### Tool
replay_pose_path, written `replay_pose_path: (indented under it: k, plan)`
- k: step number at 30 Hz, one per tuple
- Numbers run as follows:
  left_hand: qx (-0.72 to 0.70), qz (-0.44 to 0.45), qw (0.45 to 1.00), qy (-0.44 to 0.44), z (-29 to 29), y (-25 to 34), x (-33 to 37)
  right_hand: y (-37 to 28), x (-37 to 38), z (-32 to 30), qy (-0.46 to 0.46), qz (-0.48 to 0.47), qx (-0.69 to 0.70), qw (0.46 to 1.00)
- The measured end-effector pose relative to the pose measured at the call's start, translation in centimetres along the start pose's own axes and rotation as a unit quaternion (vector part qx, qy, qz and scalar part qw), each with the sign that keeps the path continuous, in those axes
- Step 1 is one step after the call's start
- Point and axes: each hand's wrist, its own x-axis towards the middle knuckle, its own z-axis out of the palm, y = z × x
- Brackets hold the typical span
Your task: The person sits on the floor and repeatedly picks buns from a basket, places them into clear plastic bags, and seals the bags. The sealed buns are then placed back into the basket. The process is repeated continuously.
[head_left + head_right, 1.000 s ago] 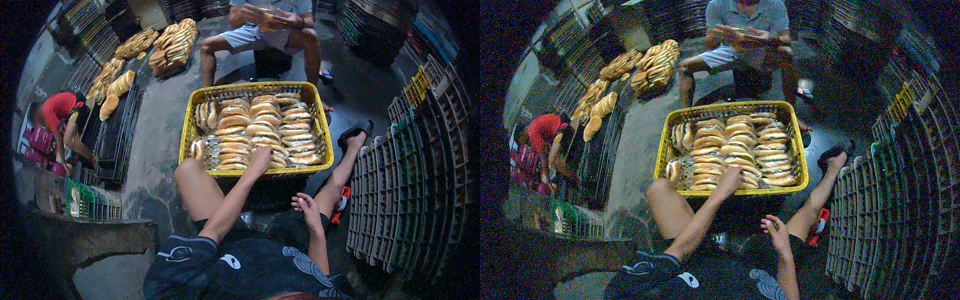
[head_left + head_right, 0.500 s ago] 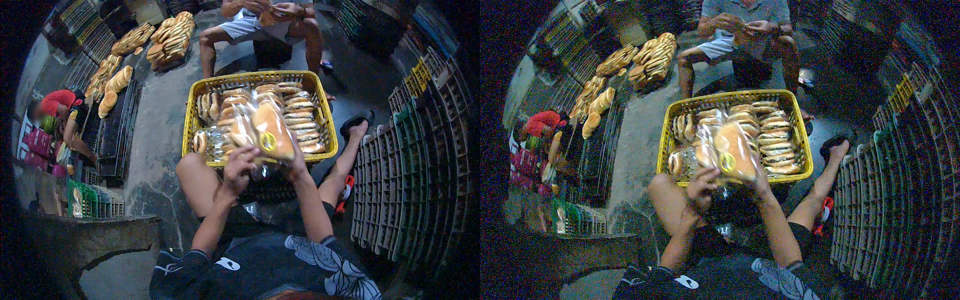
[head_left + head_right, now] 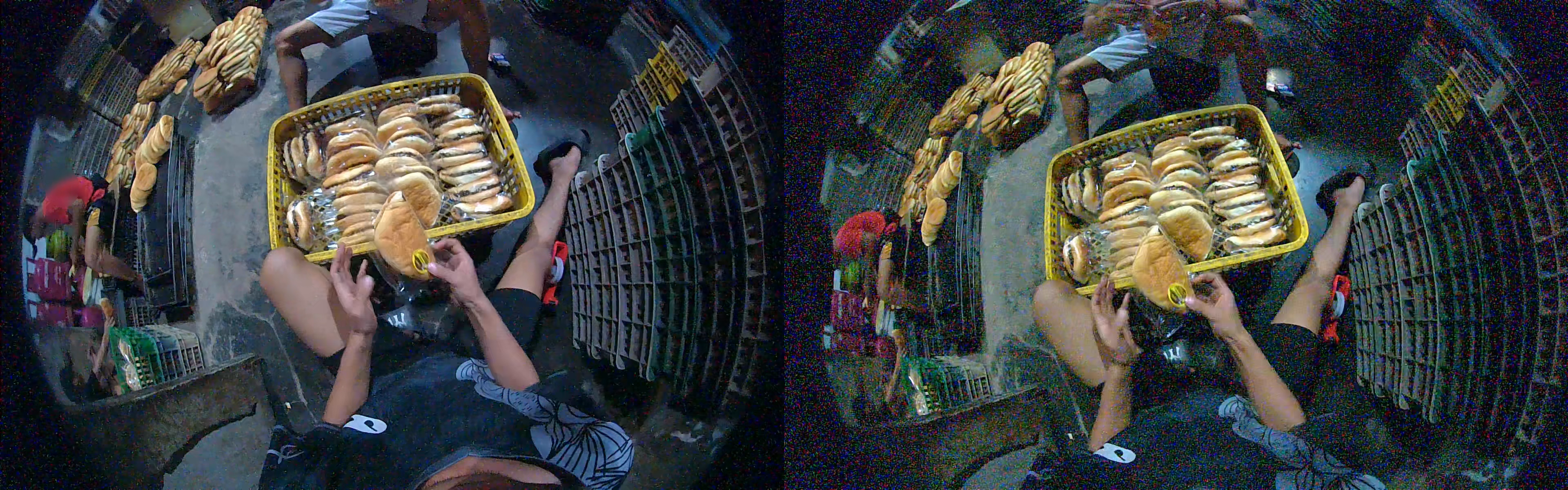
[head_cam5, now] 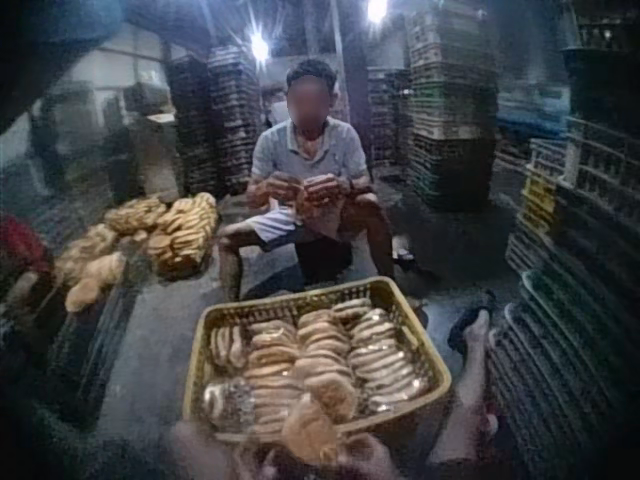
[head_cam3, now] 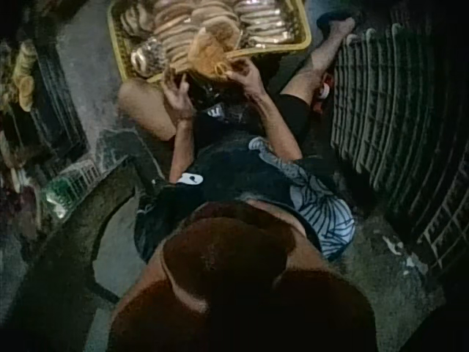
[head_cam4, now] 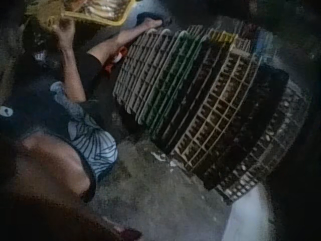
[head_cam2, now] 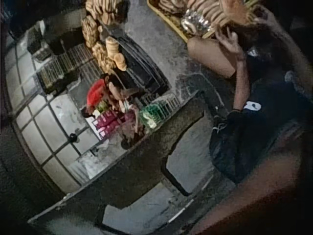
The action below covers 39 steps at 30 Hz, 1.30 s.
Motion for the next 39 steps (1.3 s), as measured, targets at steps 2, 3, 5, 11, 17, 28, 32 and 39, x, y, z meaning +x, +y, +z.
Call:
replay_pose_path:
  k: [2, 3, 5, 11, 17, 28, 32, 39]
  plan:
    - [-0.094, -0.126, 0.988, -0.001, 0.9, 1.3, -0.1, -3.2, -2.6, 1.5, -0.020, -0.092, -0.048, 0.994]
    - [-0.118, -0.184, 0.974, -0.061, 1.2, 2.0, 0.1, -4.3, -3.6, 1.9, -0.039, -0.105, -0.091, 0.990]
    - [-0.089, -0.205, 0.961, -0.159, 2.0, 2.7, 0.2, -5.5, -4.5, 1.3, -0.062, -0.156, -0.166, 0.972]
    - [-0.008, -0.208, 0.895, -0.394, 3.8, 2.3, -0.9, -9.8, -6.6, 1.3, -0.032, -0.382, -0.354, 0.853]
    - [-0.062, -0.187, 0.919, -0.343, 3.4, 0.5, -0.7, -10.9, -8.0, -1.7, 0.064, -0.262, -0.235, 0.934]
    - [-0.068, -0.179, 0.890, -0.413, 7.6, 5.5, 0.1, -9.6, -5.9, 1.2, -0.035, -0.041, -0.058, 0.997]
    - [-0.004, -0.142, 0.910, -0.390, 7.5, 5.5, -0.3, -10.3, -5.6, 1.2, -0.016, -0.253, -0.247, 0.935]
    - [-0.043, -0.084, 0.912, -0.398, 7.1, 3.4, -1.3, -12.1, -6.0, 1.9, -0.158, -0.413, -0.235, 0.866]
